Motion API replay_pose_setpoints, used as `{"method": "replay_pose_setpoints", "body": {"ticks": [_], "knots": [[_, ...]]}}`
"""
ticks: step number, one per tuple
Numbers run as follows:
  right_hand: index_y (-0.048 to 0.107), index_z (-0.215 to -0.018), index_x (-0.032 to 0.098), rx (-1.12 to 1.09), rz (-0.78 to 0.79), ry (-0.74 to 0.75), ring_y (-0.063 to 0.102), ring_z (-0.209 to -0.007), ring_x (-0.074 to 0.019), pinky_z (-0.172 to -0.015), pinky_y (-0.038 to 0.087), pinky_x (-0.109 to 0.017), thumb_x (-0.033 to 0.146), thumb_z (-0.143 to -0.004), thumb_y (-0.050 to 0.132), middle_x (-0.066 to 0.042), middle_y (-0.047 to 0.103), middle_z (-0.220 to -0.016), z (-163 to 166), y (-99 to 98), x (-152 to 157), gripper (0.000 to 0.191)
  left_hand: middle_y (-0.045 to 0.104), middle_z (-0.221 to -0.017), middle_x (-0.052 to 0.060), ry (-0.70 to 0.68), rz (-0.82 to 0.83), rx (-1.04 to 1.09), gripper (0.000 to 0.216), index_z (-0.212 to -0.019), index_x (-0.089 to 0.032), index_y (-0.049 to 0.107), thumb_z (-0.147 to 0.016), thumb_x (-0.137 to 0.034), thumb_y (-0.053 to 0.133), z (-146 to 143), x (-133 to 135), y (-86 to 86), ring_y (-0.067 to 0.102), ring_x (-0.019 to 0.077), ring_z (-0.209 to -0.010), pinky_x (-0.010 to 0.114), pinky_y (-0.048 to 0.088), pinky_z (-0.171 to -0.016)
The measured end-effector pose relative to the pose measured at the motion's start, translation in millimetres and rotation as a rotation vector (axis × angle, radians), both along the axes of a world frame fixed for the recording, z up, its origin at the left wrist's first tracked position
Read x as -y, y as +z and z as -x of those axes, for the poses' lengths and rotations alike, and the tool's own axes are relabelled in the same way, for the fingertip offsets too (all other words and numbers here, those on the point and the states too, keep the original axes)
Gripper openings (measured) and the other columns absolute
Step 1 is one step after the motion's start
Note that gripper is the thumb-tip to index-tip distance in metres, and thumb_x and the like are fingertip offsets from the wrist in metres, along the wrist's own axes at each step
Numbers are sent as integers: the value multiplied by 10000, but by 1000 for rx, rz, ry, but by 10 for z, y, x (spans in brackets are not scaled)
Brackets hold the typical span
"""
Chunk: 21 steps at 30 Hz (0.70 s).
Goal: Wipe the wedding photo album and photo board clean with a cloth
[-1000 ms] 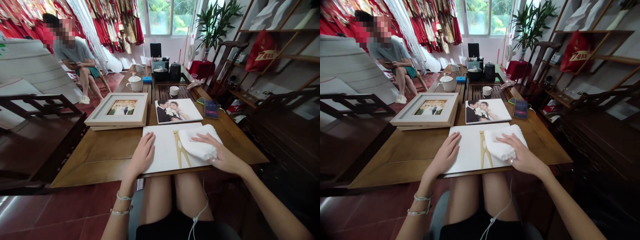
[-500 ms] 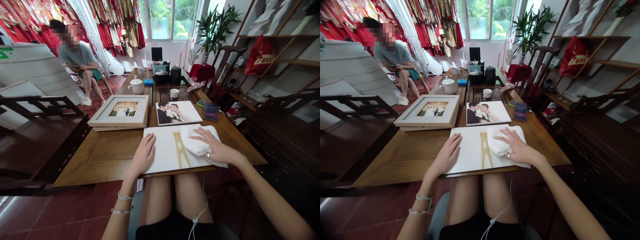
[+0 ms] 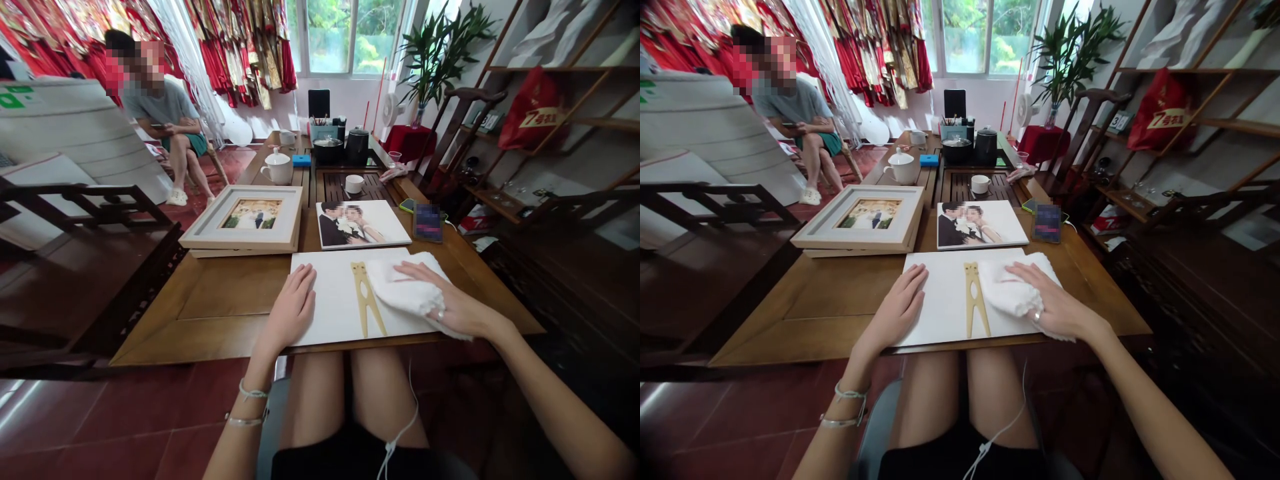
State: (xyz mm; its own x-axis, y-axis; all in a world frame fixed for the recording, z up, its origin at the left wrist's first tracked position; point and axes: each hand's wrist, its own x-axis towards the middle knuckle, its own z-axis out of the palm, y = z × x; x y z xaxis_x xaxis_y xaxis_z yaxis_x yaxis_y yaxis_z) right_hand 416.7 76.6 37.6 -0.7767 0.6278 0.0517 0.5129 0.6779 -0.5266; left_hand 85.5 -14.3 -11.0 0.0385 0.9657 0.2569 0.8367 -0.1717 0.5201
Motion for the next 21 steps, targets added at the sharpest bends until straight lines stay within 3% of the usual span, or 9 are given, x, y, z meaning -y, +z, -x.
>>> {"method": "replay_pose_setpoints", "body": {"ticks": [3,6,10,15,18,21], "knots": [[464,-1411,318,76,54,96,150,-1475,-307,-1197,145,-545,398,-889,495,-6,284,-1583,-33,148,313,529,402,-1522,138,-4,-8,4,472,-1413,-135,451,-974,-267,338,2,-2,-3,287,264,-1457,502,242,-1204],[378,-1471,302,119,87,87,140,-1477,-306,-1194,128,-561,386,-890,489,-23,250,-1596,-16,184,374,597,391,-1527,148,-12,-7,1,478,-1417,-114,441,-979,-272,330,7,-1,-4,275,260,-1462,493,235,-1208],[257,-1525,260,101,42,-75,116,-1480,-314,-1186,155,-576,419,-889,500,-66,205,-1609,51,-9,2,700,388,-1529,143,-16,-2,-4,476,-1416,-115,439,-980,-267,322,13,1,-10,269,258,-1463,497,228,-1209],[224,-1533,257,56,-162,-199,166,-1472,-291,-1185,164,-576,269,-845,511,-76,277,-1585,92,-206,-426,746,393,-1528,137,-21,-16,-1,467,-1414,-131,443,-981,-264,327,20,6,-30,278,257,-1460,500,239,-1205],[314,-1506,296,118,-250,-191,139,-1473,-326,-1175,149,-607,150,-742,534,-44,233,-1602,57,-193,-283,808,402,-1524,123,-18,-36,8,459,-1412,-161,449,-982,-271,334,19,7,-37,291,258,-1456,506,251,-1200],[310,-1503,348,178,-314,-90,69,-1482,-319,-1171,128,-621,66,-647,498,24,145,-1620,11,-133,104,920,409,-1518,130,-12,-32,6,460,-1407,-151,455,-981,-275,336,9,6,-25,299,264,-1452,507,249,-1200]]}}
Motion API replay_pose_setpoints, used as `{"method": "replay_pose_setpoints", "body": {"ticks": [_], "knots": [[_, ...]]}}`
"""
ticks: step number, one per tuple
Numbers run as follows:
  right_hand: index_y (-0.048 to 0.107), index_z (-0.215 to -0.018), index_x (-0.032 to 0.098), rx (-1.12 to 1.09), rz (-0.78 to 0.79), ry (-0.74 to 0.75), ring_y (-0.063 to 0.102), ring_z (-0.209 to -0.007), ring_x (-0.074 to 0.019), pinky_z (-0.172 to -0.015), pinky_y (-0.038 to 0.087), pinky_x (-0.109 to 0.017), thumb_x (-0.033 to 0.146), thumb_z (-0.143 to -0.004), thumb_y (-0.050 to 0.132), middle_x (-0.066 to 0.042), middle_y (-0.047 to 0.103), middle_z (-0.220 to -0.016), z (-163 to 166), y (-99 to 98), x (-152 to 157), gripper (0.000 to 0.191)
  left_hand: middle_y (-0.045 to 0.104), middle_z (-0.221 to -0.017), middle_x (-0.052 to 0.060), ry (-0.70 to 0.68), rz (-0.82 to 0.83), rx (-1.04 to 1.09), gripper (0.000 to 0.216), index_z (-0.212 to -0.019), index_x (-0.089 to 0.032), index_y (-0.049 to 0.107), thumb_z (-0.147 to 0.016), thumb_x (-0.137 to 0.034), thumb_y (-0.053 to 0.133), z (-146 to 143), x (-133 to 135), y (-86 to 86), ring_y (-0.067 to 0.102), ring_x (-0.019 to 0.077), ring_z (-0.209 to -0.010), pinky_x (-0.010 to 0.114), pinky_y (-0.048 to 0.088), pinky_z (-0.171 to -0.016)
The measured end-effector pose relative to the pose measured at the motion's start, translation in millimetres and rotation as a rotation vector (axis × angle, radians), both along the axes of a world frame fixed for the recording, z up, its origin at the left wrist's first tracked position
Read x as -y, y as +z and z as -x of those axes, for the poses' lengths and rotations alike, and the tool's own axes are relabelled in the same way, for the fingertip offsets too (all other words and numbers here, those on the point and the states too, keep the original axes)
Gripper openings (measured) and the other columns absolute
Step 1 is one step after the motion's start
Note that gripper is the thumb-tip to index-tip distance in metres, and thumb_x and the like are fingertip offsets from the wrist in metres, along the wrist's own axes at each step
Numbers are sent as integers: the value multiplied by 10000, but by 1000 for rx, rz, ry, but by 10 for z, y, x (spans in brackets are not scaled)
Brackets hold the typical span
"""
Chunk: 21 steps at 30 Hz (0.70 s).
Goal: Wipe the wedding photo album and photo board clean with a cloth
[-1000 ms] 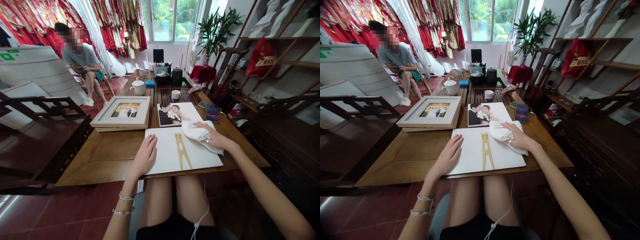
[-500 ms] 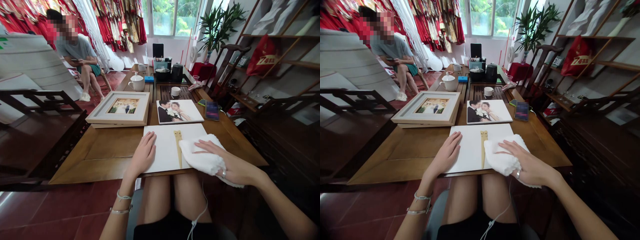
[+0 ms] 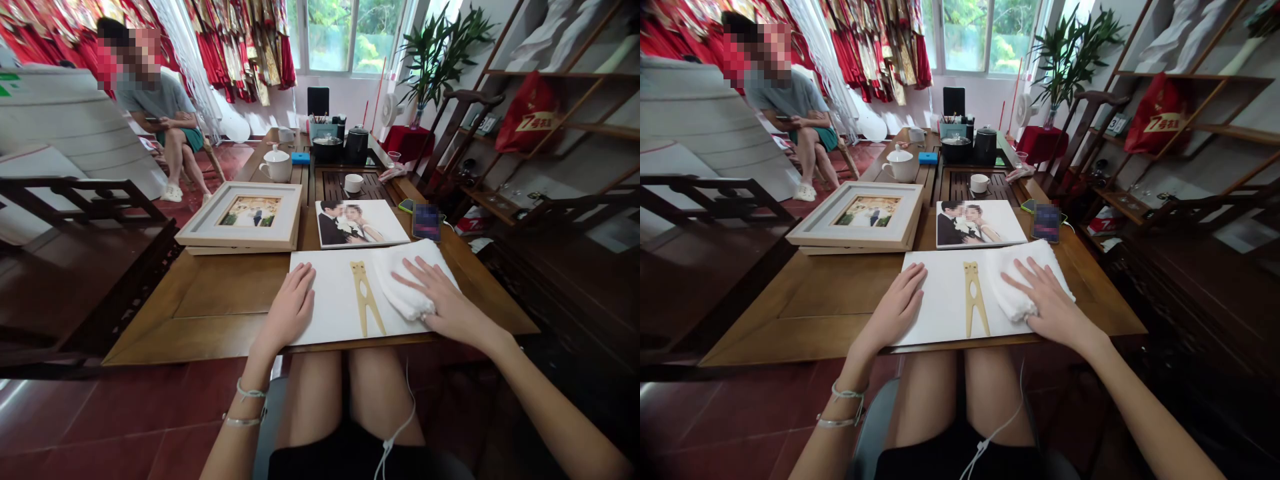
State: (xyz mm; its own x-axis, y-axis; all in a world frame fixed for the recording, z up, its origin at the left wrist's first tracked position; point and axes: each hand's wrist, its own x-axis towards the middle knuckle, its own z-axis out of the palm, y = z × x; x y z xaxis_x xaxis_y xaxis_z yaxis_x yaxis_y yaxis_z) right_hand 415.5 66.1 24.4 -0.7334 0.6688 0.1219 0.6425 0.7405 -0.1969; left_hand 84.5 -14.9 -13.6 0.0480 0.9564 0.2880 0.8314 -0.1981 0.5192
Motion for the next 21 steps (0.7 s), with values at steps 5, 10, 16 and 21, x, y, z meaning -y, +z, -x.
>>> {"method": "replay_pose_setpoints", "body": {"ticks": [5,10,16,21], "knots": [[221,-1530,358,35,74,112,47,-1480,-330,-1159,124,-650,47,-585,475,37,109,-1621,-59,108,589,1027,397,-1523,144,5,36,-9,473,-1411,-122,450,-982,-271,320,-18,0,39,281,265,-1458,498,236,-1207],[298,-1505,363,17,121,133,94,-1482,-305,-1164,143,-633,52,-574,459,44,213,-1599,-90,116,491,994,391,-1528,137,2,36,-7,469,-1415,-134,441,-984,-273,321,-13,2,42,272,263,-1463,499,231,-1206],[393,-1469,312,-57,132,-56,167,-1470,-311,-1166,152,-624,113,-699,469,-1,301,-1574,191,68,-116,800,387,-1533,130,-8,33,-6,463,-1414,-152,438,-983,-275,324,0,-6,30,269,261,-1464,516,230,-1202],[408,-1468,269,-51,71,-228,175,-1452,-394,-1141,148,-666,207,-793,517,-64,326,-1564,656,-26,-230,686,391,-1529,133,-11,29,-14,462,-1411,-145,442,-983,-273,324,10,-9,14,272,260,-1463,511,227,-1205]]}}
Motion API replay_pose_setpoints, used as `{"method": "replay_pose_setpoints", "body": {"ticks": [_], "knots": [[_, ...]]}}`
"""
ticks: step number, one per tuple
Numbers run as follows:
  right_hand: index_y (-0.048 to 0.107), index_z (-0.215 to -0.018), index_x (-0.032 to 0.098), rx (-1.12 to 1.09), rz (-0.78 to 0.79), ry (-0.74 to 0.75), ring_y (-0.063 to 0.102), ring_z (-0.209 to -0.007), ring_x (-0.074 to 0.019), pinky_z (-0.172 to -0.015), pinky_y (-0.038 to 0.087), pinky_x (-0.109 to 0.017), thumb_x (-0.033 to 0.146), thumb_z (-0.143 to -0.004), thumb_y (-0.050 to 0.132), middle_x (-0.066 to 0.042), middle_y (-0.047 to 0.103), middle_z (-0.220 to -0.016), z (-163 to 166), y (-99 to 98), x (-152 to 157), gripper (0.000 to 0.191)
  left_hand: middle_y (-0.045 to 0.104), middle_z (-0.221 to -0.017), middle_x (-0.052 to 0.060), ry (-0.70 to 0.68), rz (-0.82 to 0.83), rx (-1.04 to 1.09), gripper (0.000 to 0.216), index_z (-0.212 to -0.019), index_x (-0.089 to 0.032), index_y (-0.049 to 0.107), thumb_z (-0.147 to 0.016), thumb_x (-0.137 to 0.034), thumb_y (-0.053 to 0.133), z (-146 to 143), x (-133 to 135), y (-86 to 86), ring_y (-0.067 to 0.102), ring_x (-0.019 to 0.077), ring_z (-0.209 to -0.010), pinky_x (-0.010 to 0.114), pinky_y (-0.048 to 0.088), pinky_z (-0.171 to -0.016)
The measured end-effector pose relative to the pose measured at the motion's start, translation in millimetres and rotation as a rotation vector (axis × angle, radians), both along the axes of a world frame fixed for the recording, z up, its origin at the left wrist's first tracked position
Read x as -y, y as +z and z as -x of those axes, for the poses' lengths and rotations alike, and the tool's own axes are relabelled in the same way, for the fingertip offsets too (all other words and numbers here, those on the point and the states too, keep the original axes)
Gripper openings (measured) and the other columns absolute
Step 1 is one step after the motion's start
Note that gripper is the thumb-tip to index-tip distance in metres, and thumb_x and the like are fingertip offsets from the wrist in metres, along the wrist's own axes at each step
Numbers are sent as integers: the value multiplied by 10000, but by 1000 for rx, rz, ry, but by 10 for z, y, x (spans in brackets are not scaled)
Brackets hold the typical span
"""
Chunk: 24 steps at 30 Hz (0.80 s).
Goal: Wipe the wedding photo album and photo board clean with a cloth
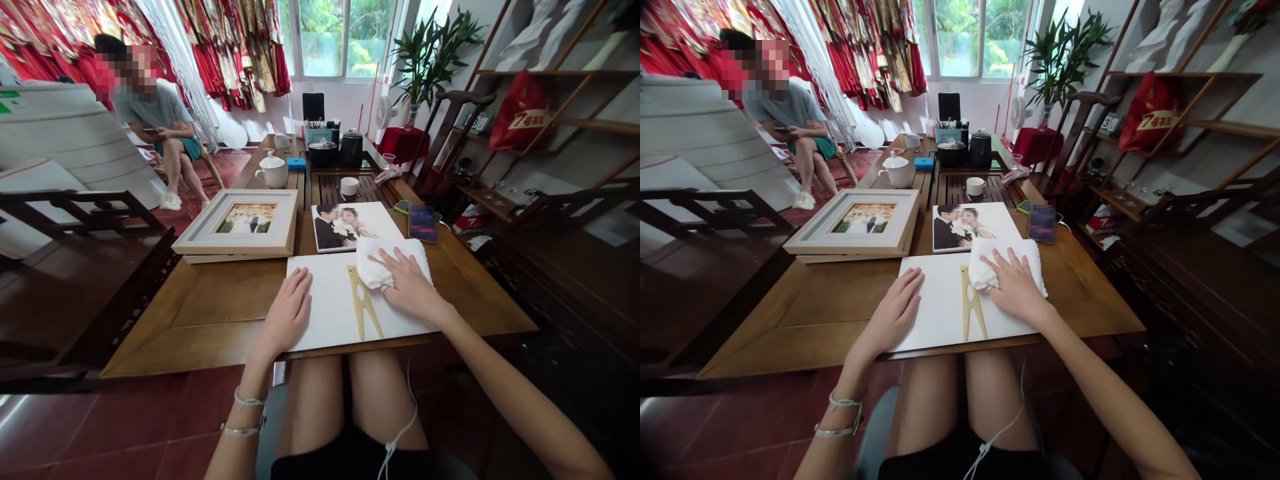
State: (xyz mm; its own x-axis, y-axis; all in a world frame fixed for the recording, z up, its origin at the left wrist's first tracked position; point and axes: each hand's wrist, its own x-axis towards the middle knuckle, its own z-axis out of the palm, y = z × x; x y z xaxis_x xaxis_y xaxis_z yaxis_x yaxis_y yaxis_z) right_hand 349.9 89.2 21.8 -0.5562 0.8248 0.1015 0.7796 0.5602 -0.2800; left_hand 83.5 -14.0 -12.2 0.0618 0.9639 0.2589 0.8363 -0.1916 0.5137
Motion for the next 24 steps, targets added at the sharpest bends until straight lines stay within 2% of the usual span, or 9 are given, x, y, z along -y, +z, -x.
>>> {"method": "replay_pose_setpoints", "body": {"ticks": [3,6,11,14,18,21,24], "knots": [[390,-1475,269,-41,-76,-2,141,-1454,-414,-1126,111,-695,201,-775,535,-61,313,-1570,129,-85,113,717,390,-1532,121,-1,0,6,459,-1415,-167,441,-987,-282,322,3,3,-1,271,261,-1464,517,232,-1203],[348,-1492,273,-75,-44,53,108,-1465,-390,-1130,86,-689,180,-769,506,-52,271,-1587,88,-98,316,746,376,-1539,130,-2,14,-1,466,-1418,-149,436,-988,-284,319,-3,5,11,259,266,-1468,519,224,-1204],[263,-1525,290,-99,58,239,56,-1479,-351,-1141,47,-681,124,-714,484,-36,205,-1607,-94,39,780,857,377,-1536,141,12,21,-3,470,-1415,-120,433,-989,-274,308,-21,9,25,266,258,-1464,512,224,-1206],[277,-1517,321,-130,98,336,113,-1477,-339,-1151,69,-666,151,-760,498,-22,245,-1596,-179,105,879,807,385,-1533,130,8,6,0,462,-1415,-147,436,-985,-272,319,-21,10,21,268,259,-1464,519,230,-1202],[383,-1466,310,-263,138,333,240,-1451,-300,-1177,123,-606,221,-844,490,-32,384,-1536,-252,92,607,638,379,-1537,129,4,6,7,463,-1417,-153,435,-983,-273,325,-14,8,18,264,261,-1467,515,229,-1203],[401,-1449,294,-330,155,267,275,-1442,-268,-1198,108,-565,281,-890,475,-36,441,-1500,-244,36,257,564,381,-1536,131,3,15,4,465,-1416,-147,435,-984,-274,317,-12,5,22,261,261,-1468,517,226,-1204],[452,-1414,278,-350,164,182,305,-1428,-274,-1207,92,-544,326,-894,474,-49,473,-1471,-170,-13,-37,523,384,-1532,142,1,22,-3,471,-1414,-128,437,-984,-272,311,-11,3,26,258,263,-1468,520,223,-1205]]}}
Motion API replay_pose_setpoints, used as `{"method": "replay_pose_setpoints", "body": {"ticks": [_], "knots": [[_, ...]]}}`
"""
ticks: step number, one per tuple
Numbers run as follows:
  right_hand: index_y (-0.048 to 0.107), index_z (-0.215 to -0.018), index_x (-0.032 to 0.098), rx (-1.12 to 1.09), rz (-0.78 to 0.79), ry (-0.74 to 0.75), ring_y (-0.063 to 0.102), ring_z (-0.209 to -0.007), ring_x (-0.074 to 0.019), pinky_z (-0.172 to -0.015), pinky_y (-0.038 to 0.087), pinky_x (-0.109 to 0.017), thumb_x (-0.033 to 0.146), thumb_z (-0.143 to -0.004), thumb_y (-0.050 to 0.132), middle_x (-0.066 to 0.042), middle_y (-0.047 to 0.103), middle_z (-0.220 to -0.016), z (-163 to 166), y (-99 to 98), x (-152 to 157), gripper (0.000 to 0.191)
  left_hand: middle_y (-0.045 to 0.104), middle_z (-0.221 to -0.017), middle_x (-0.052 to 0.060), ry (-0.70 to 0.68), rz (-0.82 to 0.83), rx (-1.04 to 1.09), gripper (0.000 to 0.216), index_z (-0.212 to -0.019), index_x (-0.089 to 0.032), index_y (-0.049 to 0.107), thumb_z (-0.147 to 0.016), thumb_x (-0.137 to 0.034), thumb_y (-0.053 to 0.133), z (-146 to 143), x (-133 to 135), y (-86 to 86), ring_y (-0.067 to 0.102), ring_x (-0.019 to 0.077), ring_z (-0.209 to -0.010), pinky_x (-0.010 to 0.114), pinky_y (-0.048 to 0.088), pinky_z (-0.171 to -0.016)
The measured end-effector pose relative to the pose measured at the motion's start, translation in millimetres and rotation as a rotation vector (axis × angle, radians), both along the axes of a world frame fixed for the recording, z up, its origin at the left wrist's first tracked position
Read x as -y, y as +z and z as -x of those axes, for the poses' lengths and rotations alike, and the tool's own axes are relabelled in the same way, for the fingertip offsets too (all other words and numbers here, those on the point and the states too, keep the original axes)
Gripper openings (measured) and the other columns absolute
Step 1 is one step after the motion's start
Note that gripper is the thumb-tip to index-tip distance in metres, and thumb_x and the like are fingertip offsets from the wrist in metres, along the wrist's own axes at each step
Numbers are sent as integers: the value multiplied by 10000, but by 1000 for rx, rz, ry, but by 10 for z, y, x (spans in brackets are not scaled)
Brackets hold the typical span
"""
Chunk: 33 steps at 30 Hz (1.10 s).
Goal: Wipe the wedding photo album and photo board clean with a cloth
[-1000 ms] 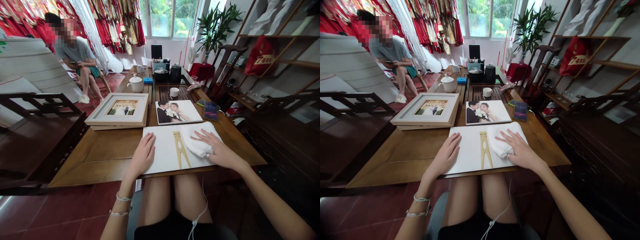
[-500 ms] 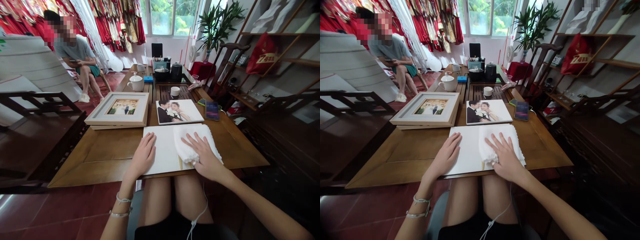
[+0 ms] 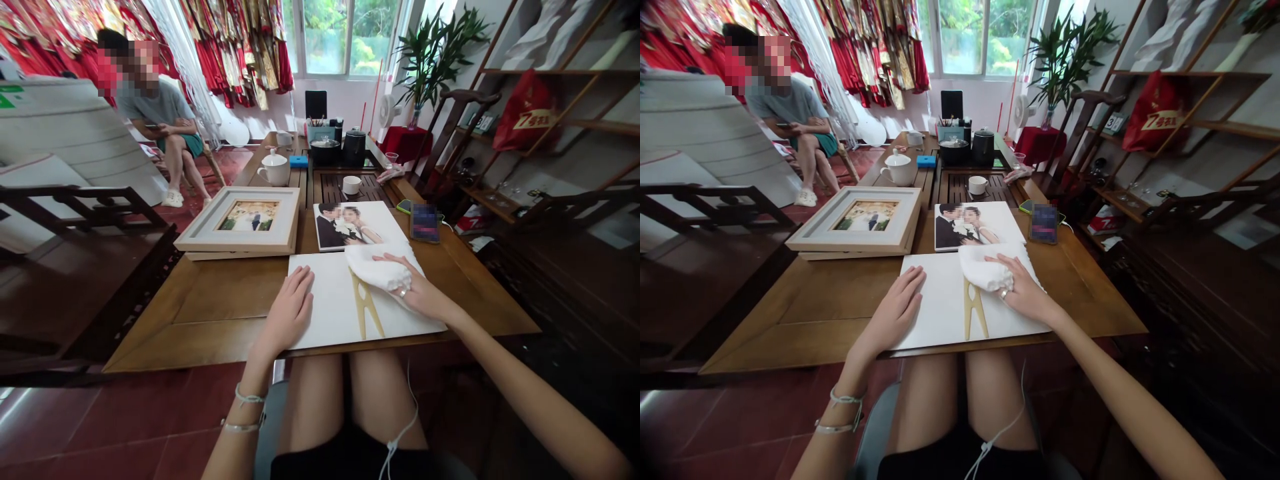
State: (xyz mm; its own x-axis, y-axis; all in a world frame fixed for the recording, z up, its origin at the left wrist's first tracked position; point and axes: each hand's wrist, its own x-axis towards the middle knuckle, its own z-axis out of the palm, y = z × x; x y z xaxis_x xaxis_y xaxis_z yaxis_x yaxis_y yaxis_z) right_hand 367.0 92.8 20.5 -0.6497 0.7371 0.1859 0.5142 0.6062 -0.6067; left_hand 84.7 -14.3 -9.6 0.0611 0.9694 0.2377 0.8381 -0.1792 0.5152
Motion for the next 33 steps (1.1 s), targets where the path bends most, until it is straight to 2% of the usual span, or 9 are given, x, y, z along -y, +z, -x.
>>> {"method": "replay_pose_setpoints", "body": {"ticks": [3,5,8,12,16,20,25,29,33], "knots": [[463,-1407,261,-13,-5,-47,308,-1423,-293,-1201,108,-554,317,-890,469,-74,482,-1457,103,-26,-116,520,379,-1533,152,0,2,-5,474,-1409,-110,441,-981,-271,315,2,-1,2,255,268,-1469,514,217,-1208],[451,-1416,271,-20,-9,-39,304,-1424,-288,-1200,125,-550,320,-893,472,-72,485,-1453,166,-28,-55,525,378,-1534,150,-3,2,-3,474,-1410,-115,443,-982,-275,316,3,-1,1,255,269,-1469,512,217,-1209],[415,-1440,269,-45,-14,38,273,-1438,-274,-1203,97,-545,314,-892,482,-65,450,-1483,221,-2,229,554,383,-1533,139,0,-6,4,470,-1413,-135,440,-984,-280,316,1,0,-4,264,268,-1466,516,226,-1205],[406,-1449,296,-37,-1,220,190,-1465,-283,-1195,40,-567,262,-858,510,-20,385,-1535,200,88,697,600,384,-1533,137,2,-13,1,469,-1414,-134,438,-981,-268,318,-2,1,-10,269,260,-1464,508,225,-1207],[413,-1447,308,52,34,337,166,-1472,-291,-1189,33,-581,211,-816,528,0,353,-1553,128,187,863,649,373,-1535,155,6,1,-6,482,-1414,-92,431,-976,-247,302,-2,3,-6,258,255,-1468,494,220,-1211],[433,-1431,289,69,48,283,213,-1461,-268,-1189,87,-575,147,-801,511,-16,392,-1531,153,190,659,651,369,-1538,157,5,6,-10,483,-1419,-92,425,-983,-263,311,2,1,-6,256,262,-1467,509,226,-1207],[438,-1426,223,45,-74,123,271,-1430,-303,-1175,131,-589,165,-761,551,-77,437,-1492,394,69,258,677,374,-1537,148,3,3,-11,475,-1418,-109,431,-985,-264,313,9,-2,-14,261,265,-1466,513,226,-1206],[501,-1354,135,77,-110,38,380,-1353,-332,-1131,274,-541,220,-775,574,-150,518,-1404,596,106,45,589,382,-1531,150,0,-6,-12,474,-1414,-106,435,-982,-258,313,9,-1,-10,268,263,-1464,505,231,-1206],[572,-1250,136,108,-111,44,534,-1194,-305,-1027,411,-463,263,-835,542,-145,615,-1270,700,243,-47,436,395,-1522,156,3,-7,-15,470,-1408,-103,444,-981,-259,324,9,-1,-6,283,266,-1458,505,237,-1205]]}}
